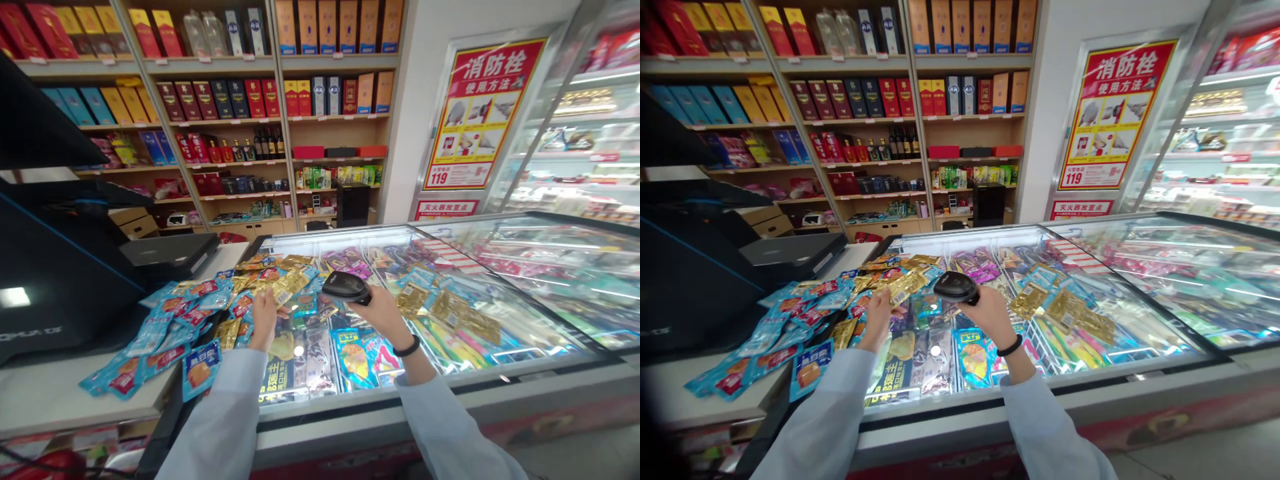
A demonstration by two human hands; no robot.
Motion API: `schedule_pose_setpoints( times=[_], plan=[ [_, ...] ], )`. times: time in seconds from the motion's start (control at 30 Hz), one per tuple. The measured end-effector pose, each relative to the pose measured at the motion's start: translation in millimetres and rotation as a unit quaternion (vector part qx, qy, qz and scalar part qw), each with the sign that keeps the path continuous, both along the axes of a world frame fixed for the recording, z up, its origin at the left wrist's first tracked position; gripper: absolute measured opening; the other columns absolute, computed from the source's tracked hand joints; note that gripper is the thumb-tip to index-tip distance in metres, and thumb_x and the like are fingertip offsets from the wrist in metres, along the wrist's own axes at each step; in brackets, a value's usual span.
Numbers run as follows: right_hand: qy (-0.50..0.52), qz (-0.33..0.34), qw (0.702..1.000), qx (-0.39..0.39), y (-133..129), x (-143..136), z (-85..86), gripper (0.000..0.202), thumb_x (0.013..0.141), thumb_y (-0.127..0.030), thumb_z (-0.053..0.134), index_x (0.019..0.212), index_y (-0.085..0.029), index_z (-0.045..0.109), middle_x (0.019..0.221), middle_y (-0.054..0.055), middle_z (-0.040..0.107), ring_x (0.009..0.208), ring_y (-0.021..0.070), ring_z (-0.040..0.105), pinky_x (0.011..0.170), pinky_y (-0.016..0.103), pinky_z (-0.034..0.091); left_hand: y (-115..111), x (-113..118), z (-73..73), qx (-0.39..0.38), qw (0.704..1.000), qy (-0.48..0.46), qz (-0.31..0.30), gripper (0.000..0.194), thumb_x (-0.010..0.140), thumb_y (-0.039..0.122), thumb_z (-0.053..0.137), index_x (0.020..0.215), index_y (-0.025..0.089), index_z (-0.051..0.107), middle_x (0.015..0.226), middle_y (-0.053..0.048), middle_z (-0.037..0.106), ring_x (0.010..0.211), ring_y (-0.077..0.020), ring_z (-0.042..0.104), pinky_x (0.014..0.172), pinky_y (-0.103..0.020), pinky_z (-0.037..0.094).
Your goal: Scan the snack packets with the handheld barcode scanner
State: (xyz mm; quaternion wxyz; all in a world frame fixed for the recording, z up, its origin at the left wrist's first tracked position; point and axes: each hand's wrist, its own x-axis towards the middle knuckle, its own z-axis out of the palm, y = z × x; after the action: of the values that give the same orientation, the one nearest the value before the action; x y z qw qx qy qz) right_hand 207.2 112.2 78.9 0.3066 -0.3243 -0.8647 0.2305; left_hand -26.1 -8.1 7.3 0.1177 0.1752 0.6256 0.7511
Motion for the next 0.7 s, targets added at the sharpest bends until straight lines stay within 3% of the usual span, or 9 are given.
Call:
schedule_pose_setpoints(
  times=[0.1, 0.23, 0.4, 0.53, 0.7],
  plan=[
    [-0.009, -0.029, 1.0, 0.003, 5, 19, 2.6, 0.022, 0.07, -0.038, 0.065, 0.076, -0.017, 0.07, 0.075, 0.009, 0.072, 0.08, 0.0269, 0.068, 0.061, 0.026, 0.041, 2, 4, 1.3, -0.011, 0.999, -0.023, -0.034, 0.025, 0.083, 0.042, 0.055, 0.084, 0.018, 0.047, 0.059, 0.002, 0.058, 0.042, -0.0144, 0.059, 0.039, -0.026, 0.049],
    [0.002, -0.055, 0.998, -0.004, 15, 43, 3.5, 0.022, 0.07, -0.037, 0.065, 0.079, -0.017, 0.07, 0.075, 0.008, 0.071, 0.079, 0.025, 0.068, 0.062, 0.025, 0.041, 9, 15, 4.6, 0.002, 0.995, -0.047, -0.087, 0.02, 0.084, 0.035, 0.057, 0.089, 0.017, 0.05, 0.074, -0.004, 0.066, 0.052, -0.0174, 0.066, 0.052, -0.035, 0.057],
    [0.016, -0.095, 0.995, -0.009, 32, 74, 5.8, 0.027, 0.071, -0.04, 0.064, 0.079, -0.016, 0.071, 0.077, 0.01, 0.072, 0.081, 0.026, 0.067, 0.064, 0.026, 0.042, 32, 43, 8.5, 0.005, 0.986, -0.076, -0.151, 0.021, 0.082, 0.032, 0.062, 0.093, 0.016, 0.054, 0.081, -0.006, 0.069, 0.064, -0.0192, 0.07, 0.06, -0.036, 0.058],
    [0.023, -0.141, 0.99, -0.01, 48, 103, 6.7, 0.028, 0.071, -0.043, 0.062, 0.074, -0.016, 0.07, 0.069, 0.008, 0.07, 0.073, 0.0249, 0.067, 0.059, 0.027, 0.041, 69, 86, 6.7, -0.003, 0.971, -0.093, -0.22, 0.024, 0.077, 0.033, 0.067, 0.091, 0.017, 0.056, 0.084, -0.008, 0.07, 0.07, -0.0218, 0.071, 0.064, -0.039, 0.058],
    [0.032, -0.195, 0.98, -0.035, 71, 142, -0.1, 0.029, 0.068, -0.045, 0.062, 0.067, -0.017, 0.068, 0.053, 0.006, 0.064, 0.063, 0.0245, 0.065, 0.054, 0.027, 0.041, 119, 159, -11.1, -0.023, 0.941, -0.135, -0.31, 0.027, 0.072, 0.035, 0.072, 0.088, 0.019, 0.058, 0.085, -0.009, 0.071, 0.078, -0.0255, 0.071, 0.07, -0.044, 0.057]
  ],
)
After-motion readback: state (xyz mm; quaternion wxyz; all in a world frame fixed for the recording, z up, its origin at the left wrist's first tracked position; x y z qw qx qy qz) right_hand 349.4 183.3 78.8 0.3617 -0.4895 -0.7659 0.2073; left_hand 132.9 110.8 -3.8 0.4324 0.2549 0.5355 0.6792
